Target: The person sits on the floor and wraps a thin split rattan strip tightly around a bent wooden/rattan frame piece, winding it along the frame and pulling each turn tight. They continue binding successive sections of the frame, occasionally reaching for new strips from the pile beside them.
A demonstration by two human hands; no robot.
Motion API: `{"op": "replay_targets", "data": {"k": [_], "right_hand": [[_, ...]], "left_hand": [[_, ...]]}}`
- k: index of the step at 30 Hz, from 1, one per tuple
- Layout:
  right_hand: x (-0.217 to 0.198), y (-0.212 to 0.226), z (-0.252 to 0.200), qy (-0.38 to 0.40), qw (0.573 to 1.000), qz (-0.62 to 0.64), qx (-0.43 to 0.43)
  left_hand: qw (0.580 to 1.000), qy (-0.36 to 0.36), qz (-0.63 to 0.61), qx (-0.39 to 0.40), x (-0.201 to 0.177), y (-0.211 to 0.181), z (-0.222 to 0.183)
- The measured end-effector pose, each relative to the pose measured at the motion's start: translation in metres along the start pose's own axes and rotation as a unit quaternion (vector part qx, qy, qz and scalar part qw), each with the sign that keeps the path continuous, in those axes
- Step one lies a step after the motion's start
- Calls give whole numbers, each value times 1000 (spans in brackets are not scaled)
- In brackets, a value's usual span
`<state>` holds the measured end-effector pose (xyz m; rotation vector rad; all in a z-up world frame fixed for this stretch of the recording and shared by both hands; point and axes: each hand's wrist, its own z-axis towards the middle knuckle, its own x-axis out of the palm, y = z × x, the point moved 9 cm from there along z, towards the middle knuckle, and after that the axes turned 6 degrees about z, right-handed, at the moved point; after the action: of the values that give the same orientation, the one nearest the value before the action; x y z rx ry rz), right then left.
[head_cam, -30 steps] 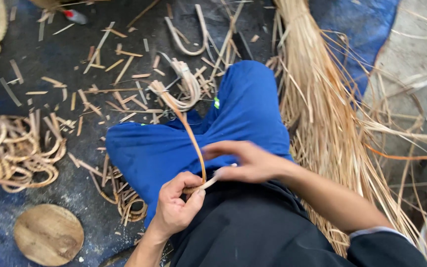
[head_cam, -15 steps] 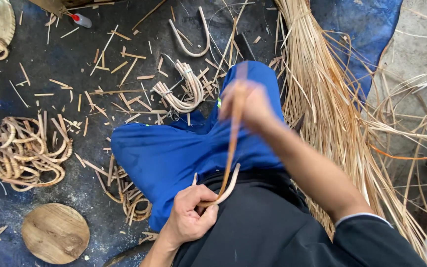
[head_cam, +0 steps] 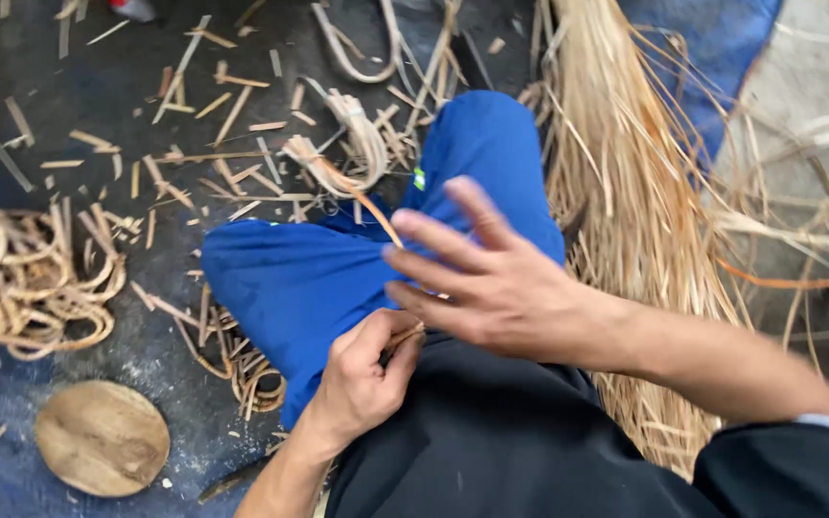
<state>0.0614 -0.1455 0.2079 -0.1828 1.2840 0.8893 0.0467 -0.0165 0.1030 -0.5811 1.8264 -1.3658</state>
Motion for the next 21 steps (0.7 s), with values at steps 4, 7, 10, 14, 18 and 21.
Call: {"op": "replay_targets", "data": {"k": [4,7,10,14,18,21], "right_hand": [[53,13,-28,215,975,60,12],[71,11,-43,173,967,173,68],[89,-11,-46,153,826,464,283],[144,-3,-84,91,538,723,424],[139,-3,-76,-20,496,779,383],[130,-2,-71,-28,547,753,365]], "left_hand": [[986,-46,122,102,-9,-38,2],[968,-99,182,145,-16,-58,-2],[959,-131,207,144,-23,-54,-6],[973,-156,154,72,-29,-31,-17],[985,-129,-89,-65,-22,9,-20],[973,-112,-171,-111,-12,28,-22]]}}
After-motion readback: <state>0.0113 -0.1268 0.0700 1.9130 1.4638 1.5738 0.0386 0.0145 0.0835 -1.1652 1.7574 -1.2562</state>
